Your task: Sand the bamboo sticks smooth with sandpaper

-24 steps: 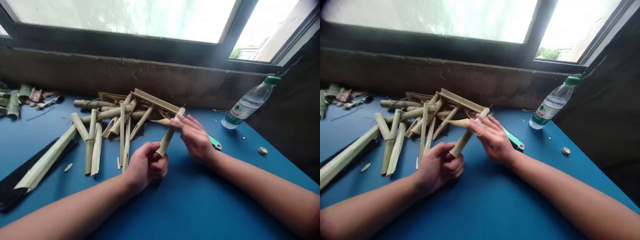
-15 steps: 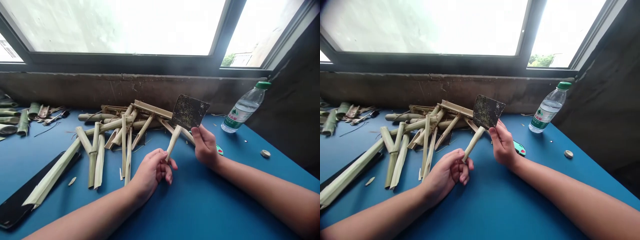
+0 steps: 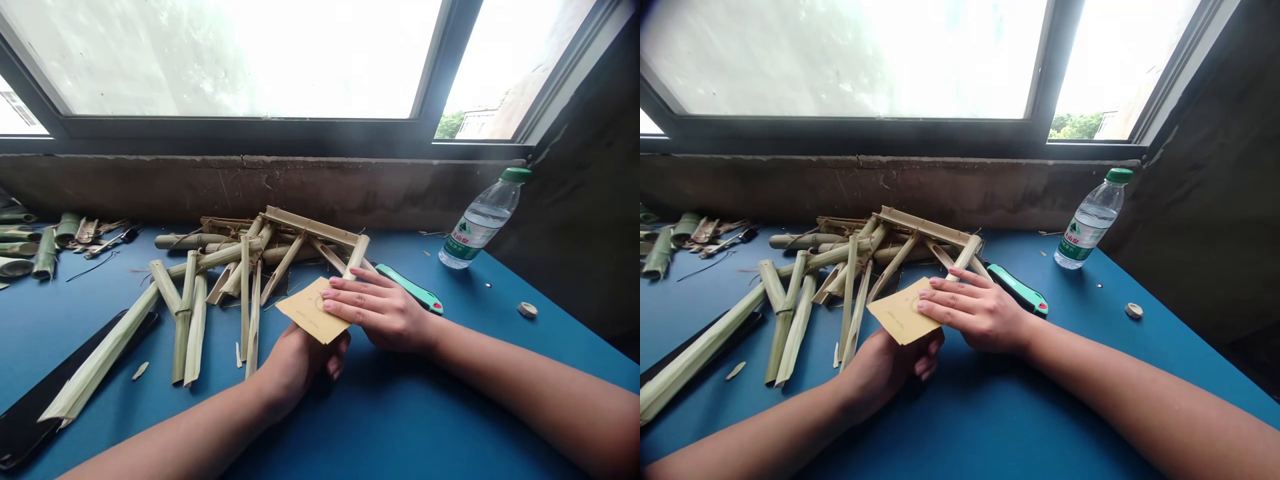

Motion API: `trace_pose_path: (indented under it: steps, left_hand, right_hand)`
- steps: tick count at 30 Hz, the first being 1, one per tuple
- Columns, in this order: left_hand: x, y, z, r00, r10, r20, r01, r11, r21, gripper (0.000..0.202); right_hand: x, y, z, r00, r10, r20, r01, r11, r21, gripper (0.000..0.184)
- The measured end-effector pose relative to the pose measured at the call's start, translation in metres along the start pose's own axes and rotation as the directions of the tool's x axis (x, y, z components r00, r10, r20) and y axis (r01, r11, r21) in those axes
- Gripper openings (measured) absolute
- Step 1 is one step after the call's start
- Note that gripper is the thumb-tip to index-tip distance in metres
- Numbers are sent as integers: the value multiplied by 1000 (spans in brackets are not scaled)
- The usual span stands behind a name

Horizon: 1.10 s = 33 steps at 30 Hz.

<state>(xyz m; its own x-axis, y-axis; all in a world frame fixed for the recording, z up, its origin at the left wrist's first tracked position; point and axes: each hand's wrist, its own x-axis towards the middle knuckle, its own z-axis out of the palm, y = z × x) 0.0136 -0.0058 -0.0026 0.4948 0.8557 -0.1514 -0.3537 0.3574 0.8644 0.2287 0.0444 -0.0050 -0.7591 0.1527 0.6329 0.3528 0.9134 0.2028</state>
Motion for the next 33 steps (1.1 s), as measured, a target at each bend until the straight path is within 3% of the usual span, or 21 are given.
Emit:
trace_pose_path:
  steps: [3, 6, 8, 12, 14, 18, 20, 23, 25, 27, 28, 30, 33]
  left_hand:
    - [0, 4, 0, 998, -57, 16, 57, 998, -16, 30]
    - [-2, 7, -2, 996, -87, 20, 88, 995, -43, 29]
    - [-2, 7, -3, 997, -79, 2, 79, 994, -80, 30]
    - [0, 5, -2, 998, -44, -40, 41, 996, -75, 33]
    - [1, 4, -1, 999, -40, -29, 38, 998, -40, 29]
    - [2, 2, -2, 998, -66, -15, 66, 998, -25, 22]
    - [1, 2, -2, 998, -62, -18, 62, 998, -15, 24]
    - [1, 1, -1, 999, -39, -28, 40, 999, 19, 27]
    - [1, 0, -1, 999, -40, -17, 41, 998, 41, 23]
    - [1, 1, -1, 998, -58, 3, 58, 997, 54, 18]
    - [1, 2, -2, 998, -68, 12, 67, 996, 57, 18]
    - [0, 3, -3, 997, -79, 26, 77, 995, 56, 18]
    - [-1, 5, -3, 996, -82, 33, 81, 996, 30, 20]
  right_hand:
    - [-9, 13, 2, 986, 161, -45, -162, 987, -11, 62]
    - [-11, 16, 3, 937, 332, -109, -334, 943, -3, 65]
    - [-8, 9, 4, 950, 297, -94, -296, 955, 27, 65]
    - [-3, -3, 6, 998, 54, 8, -55, 994, 100, 69]
    - [-5, 0, 7, 995, 94, 14, -95, 992, 78, 72]
    - [-10, 9, 9, 949, 312, -38, -311, 950, 27, 75]
    - [-8, 6, 8, 965, 260, -19, -259, 965, 47, 72]
    - [-3, -1, 6, 994, 90, 58, -95, 991, 93, 71]
    - [-3, 1, 6, 990, 131, 58, -135, 987, 83, 70]
    - [-8, 9, 8, 946, 324, -12, -322, 943, 79, 66]
    - [-10, 14, 10, 899, 433, -61, -425, 899, 108, 62]
    - [-15, 22, 14, 770, 613, -174, -574, 786, 229, 51]
    - [-15, 27, 20, 565, 763, -314, -618, 643, 452, 34]
